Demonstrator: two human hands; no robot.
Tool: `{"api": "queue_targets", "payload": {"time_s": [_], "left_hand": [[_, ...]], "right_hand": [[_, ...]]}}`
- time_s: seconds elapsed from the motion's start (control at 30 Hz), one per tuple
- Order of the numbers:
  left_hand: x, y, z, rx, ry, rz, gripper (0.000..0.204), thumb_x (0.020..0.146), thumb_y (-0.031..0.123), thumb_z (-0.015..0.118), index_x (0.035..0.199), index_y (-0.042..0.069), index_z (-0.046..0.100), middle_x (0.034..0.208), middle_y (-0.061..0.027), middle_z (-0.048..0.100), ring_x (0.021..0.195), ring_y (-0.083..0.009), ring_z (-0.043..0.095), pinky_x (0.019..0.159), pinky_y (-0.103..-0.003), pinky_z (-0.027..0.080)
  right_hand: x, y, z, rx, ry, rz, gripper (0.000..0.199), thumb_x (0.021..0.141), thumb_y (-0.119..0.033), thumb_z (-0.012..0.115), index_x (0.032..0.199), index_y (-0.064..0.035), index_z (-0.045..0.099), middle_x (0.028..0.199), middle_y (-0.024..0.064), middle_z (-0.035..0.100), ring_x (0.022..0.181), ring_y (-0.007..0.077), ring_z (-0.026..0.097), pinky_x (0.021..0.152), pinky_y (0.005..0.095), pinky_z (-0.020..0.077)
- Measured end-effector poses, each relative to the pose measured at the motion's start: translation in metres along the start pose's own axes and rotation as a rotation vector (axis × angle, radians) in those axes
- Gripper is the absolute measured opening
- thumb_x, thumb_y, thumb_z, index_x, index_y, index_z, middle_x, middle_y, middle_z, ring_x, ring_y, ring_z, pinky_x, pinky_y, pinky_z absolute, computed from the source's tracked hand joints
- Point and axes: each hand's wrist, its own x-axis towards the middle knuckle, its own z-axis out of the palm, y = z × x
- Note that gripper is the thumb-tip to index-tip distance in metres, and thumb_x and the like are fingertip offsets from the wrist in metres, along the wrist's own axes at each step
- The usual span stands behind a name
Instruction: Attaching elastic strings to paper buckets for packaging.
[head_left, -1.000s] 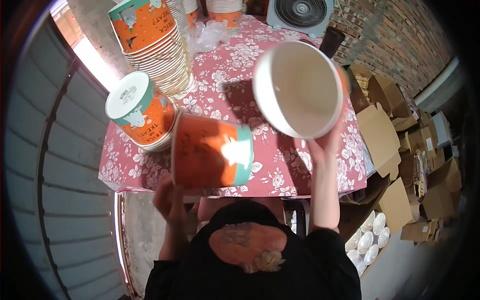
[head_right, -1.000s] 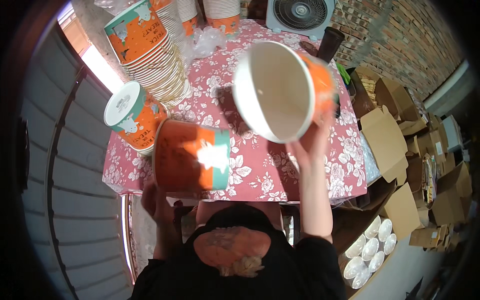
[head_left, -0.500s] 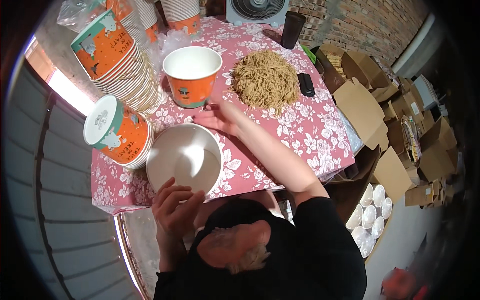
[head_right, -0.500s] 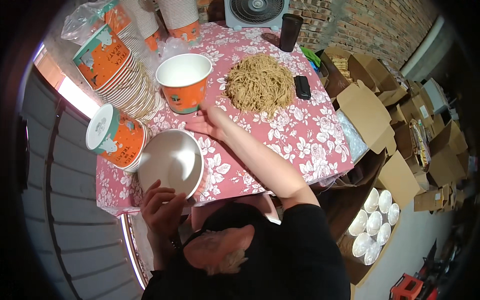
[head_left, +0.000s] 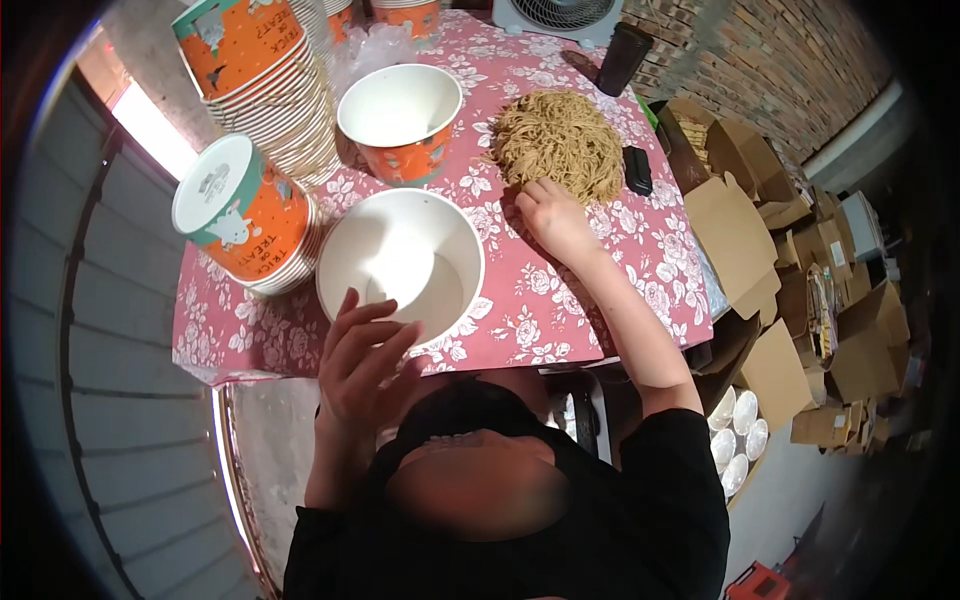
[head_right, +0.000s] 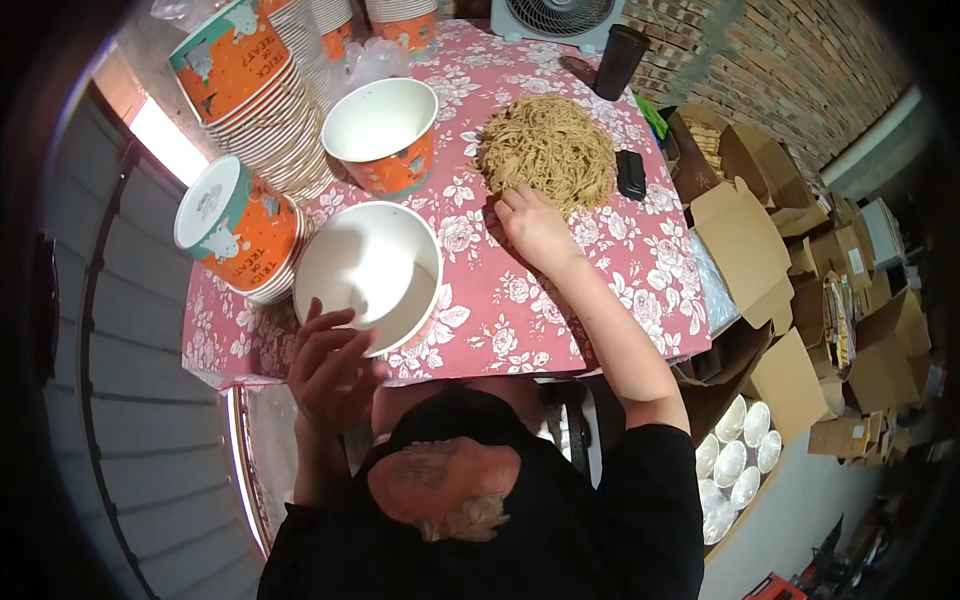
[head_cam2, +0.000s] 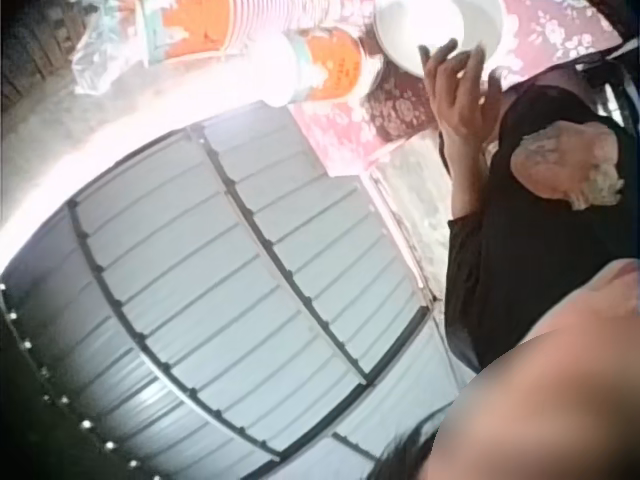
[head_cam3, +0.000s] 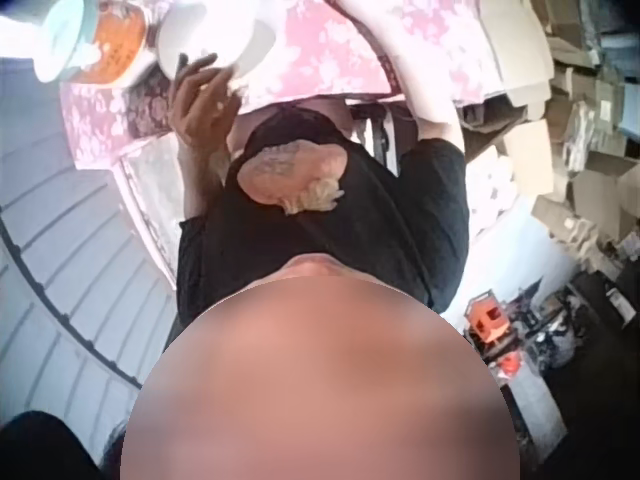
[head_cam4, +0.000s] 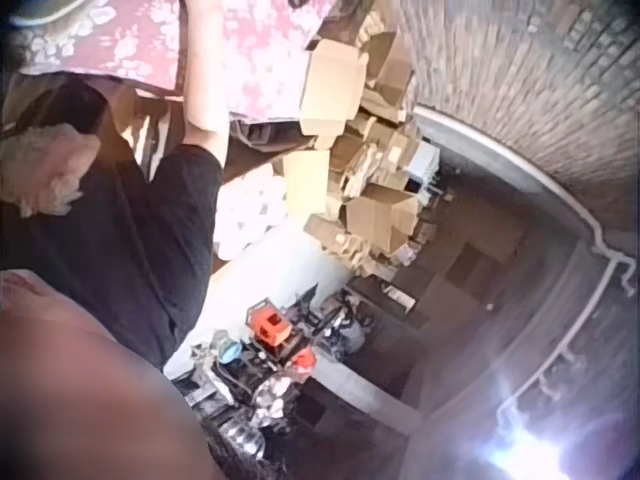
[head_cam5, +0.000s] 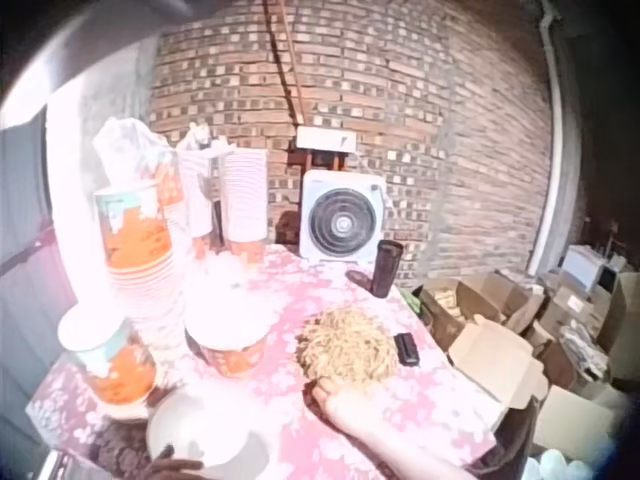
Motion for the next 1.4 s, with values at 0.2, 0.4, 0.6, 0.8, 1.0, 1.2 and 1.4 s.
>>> {"api": "queue_targets", "payload": {"time_s": [0.2, 0.4, 0.6, 0.8, 1.0, 1.2, 1.4], "left_hand": [[-0.019, 0.001, -0.012, 0.096, 0.25, -0.116, 0.025, 0.072, 0.005, 0.084, 0.096, 0.009, 0.079, 0.089, -0.0044, 0.071, 0.094, -0.029, 0.069, 0.098, -0.052, 0.056], [-0.001, 0.037, 0.001, -0.089, -0.026, 0.127, 0.026, 0.075, 0.031, 0.089, 0.096, 0.018, 0.078, 0.089, 0.0073, 0.071, 0.089, -0.0145, 0.068, 0.082, -0.036, 0.05], [-0.009, 0.034, 0.007, -0.147, -0.063, 0.194, 0.017, 0.075, 0.021, 0.084, 0.089, 0.019, 0.075, 0.083, 0.009, 0.068, 0.086, -0.0117, 0.068, 0.081, -0.032, 0.05], [-0.024, 0.035, -0.003, -0.124, -0.024, 0.223, 0.013, 0.074, 0.019, 0.081, 0.085, 0.019, 0.073, 0.08, 0.0084, 0.066, 0.083, -0.0115, 0.068, 0.081, -0.032, 0.05], [-0.034, 0.039, -0.01, -0.268, 0.095, 0.159, 0.009, 0.067, 0.014, 0.075, 0.074, 0.017, 0.069, 0.072, 0.0055, 0.063, 0.074, -0.0151, 0.067, 0.073, -0.031, 0.048], [-0.048, 0.035, -0.007, -0.394, 0.106, 0.013, 0.011, 0.06, 0.012, 0.073, 0.066, 0.012, 0.064, 0.069, 0.0002, 0.059, 0.072, -0.0212, 0.066, 0.063, -0.032, 0.048], [-0.033, 0.039, -0.008, -0.392, 0.097, -0.101, 0.025, 0.062, 0.011, 0.084, 0.085, 0.011, 0.075, 0.079, -0.0018, 0.067, 0.08, -0.0238, 0.07, 0.071, -0.031, 0.052]], "right_hand": [[-0.008, -0.076, -0.08, 0.572, 0.303, 0.076, 0.01, 0.083, -0.002, 0.067, 0.092, -0.0016, 0.063, 0.097, 0.0134, 0.066, 0.098, 0.0364, 0.065, 0.109, 0.0526, 0.0466], [-0.071, -0.168, -0.135, 0.852, 0.282, -0.065, 0.019, 0.077, 0.0, 0.074, 0.095, -0.0024, 0.068, 0.094, 0.0103, 0.064, 0.081, 0.0278, 0.067, 0.069, 0.0363, 0.0573], [-0.084, -0.18, -0.146, 0.942, 0.17, 0.073, 0.016, 0.079, 0.004, 0.074, 0.092, -0.0017, 0.066, 0.09, 0.0091, 0.065, 0.075, 0.0253, 0.065, 0.064, 0.0353, 0.0544], [-0.088, -0.191, -0.149, 1.135, 0.012, 0.11, 0.016, 0.08, 0.005, 0.074, 0.093, -0.0023, 0.068, 0.089, 0.0073, 0.065, 0.069, 0.0181, 0.06, 0.057, 0.0293, 0.0469], [-0.083, -0.212, -0.152, 1.245, 0.021, 0.071, 0.016, 0.084, 0.002, 0.077, 0.098, -0.0028, 0.072, 0.09, 0.0053, 0.066, 0.067, 0.0128, 0.057, 0.055, 0.026, 0.044], [-0.083, -0.221, -0.147, 1.137, 0.094, 0.181, 0.02, 0.081, 0.002, 0.081, 0.099, -0.0016, 0.072, 0.088, 0.0055, 0.067, 0.061, 0.013, 0.054, 0.053, 0.0263, 0.0428], [-0.082, -0.213, -0.147, 1.014, 0.196, 0.119, 0.018, 0.079, 0.004, 0.082, 0.095, 0.002, 0.074, 0.086, 0.0096, 0.07, 0.068, 0.0172, 0.065, 0.056, 0.0277, 0.0508]]}}
